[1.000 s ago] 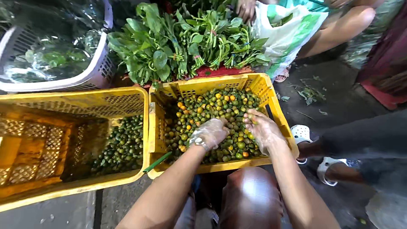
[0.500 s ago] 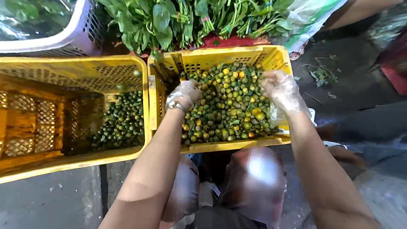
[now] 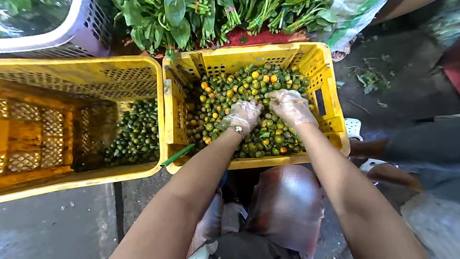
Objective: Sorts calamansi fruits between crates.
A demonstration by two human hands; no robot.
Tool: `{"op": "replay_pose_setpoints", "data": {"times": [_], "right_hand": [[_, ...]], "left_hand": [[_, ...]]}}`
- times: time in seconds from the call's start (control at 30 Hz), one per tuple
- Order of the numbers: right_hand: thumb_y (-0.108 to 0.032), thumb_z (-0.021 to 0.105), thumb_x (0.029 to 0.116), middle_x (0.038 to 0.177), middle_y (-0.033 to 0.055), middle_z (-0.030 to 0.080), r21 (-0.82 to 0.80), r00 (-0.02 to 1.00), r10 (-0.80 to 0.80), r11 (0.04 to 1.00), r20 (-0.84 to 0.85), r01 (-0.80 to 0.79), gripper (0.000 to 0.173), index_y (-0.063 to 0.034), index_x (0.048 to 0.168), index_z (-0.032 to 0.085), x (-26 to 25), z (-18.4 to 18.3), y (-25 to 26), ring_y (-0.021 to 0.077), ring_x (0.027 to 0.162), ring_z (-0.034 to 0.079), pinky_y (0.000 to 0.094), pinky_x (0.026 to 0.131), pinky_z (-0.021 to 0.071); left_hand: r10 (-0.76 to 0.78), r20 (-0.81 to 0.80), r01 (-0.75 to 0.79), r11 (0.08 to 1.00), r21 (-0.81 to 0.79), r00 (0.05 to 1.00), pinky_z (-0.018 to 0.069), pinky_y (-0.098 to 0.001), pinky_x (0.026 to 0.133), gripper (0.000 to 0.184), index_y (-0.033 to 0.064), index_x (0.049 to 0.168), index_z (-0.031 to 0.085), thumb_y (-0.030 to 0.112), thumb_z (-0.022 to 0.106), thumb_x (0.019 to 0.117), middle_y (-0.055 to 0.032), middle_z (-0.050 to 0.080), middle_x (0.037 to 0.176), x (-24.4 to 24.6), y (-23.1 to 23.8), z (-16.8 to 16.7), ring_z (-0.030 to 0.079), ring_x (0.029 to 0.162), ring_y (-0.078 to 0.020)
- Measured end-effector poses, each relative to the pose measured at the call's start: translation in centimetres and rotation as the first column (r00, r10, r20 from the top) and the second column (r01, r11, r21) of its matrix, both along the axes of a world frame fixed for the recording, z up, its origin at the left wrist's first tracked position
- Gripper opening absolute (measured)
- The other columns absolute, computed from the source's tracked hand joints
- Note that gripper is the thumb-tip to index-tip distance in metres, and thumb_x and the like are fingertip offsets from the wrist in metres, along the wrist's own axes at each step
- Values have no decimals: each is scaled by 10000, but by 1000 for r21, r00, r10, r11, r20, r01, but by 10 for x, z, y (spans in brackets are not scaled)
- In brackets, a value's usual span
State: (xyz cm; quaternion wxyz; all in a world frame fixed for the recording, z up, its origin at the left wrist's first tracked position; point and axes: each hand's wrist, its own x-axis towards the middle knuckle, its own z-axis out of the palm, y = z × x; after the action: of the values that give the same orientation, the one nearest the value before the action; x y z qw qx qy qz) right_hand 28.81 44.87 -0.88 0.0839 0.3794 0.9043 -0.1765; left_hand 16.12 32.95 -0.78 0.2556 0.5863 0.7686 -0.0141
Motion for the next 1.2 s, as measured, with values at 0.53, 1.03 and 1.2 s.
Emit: {"op": "replay_pose_setpoints", "data": {"times": [0.53,1.03,1.2], "right_hand": [[-89,459,941,1143,10,658,-886,578,-731,462,-362,30,400,-208,1301,584,39,-18,43,158,921,664,350,777,577],[-296,734,902,1263,90,671,85,907,124,981,403,-172,320,-277,1220,703,-10,-12,6,384,1091,666,694,860,515],[-374,669,958,1239,86,681,30,915,160,982,370,-184,302,-290,1248,688,-7,-20,16,377,1095,669,690,863,520]], "left_hand": [[301,934,-632,766,-116,193,584,-309,869,357,22,1388,552,62,558,1033,-151,662,1202,-55,-12,14,689,978,-166],[209,977,-546,815,-194,-36,554,-273,907,477,49,1502,463,-44,445,1034,-130,572,1424,-55,-16,25,663,1098,-150],[211,976,-553,807,-207,-58,567,-246,832,369,9,1409,526,1,470,1045,-110,644,1239,-54,-16,22,672,945,-113]]}}
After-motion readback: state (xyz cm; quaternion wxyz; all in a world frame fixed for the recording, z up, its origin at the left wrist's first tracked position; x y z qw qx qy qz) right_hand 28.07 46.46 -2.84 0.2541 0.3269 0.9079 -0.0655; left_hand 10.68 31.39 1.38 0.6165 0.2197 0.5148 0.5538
